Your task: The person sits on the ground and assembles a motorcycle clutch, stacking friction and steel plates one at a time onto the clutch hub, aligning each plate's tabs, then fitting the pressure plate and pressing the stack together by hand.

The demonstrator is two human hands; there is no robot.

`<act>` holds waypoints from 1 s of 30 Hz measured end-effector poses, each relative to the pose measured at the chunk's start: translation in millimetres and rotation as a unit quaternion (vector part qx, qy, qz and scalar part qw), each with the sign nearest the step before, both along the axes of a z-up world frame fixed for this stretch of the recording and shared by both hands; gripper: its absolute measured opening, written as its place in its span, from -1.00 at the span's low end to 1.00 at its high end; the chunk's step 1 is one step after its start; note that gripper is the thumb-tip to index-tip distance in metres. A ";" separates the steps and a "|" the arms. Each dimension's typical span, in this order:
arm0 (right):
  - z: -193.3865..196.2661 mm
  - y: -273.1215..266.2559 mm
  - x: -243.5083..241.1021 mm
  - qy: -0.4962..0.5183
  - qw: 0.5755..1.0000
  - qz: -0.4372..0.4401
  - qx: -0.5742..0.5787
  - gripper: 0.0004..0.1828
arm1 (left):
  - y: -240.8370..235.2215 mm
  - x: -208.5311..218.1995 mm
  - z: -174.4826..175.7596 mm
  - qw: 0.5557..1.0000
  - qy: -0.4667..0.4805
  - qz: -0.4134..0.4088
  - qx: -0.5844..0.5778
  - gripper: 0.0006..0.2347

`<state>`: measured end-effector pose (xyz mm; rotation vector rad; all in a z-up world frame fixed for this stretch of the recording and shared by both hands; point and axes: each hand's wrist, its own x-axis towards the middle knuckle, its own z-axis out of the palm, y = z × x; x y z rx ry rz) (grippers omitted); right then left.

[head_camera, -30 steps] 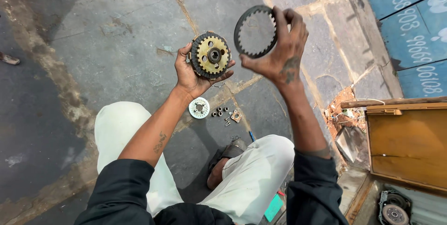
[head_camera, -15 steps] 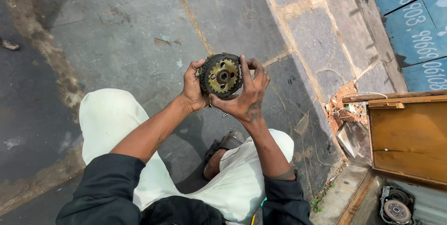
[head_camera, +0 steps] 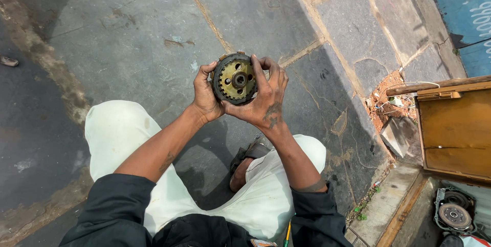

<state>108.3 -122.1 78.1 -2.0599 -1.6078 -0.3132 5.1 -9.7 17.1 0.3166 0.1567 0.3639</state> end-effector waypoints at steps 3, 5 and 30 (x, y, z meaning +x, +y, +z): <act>0.3 2.9 1.9 0.002 1.000 0.004 -0.004 0.27 | 0.9 2.3 -5.0 1.000 0.007 0.003 0.025 -0.39; -0.3 4.1 2.4 0.006 1.000 0.008 -0.010 0.27 | 1.0 2.1 -7.2 1.000 0.015 0.006 0.024 -0.39; -4.5 0.1 13.3 0.032 0.999 0.017 -0.026 0.28 | 3.7 -0.7 -9.1 0.999 0.034 -0.004 0.015 -0.40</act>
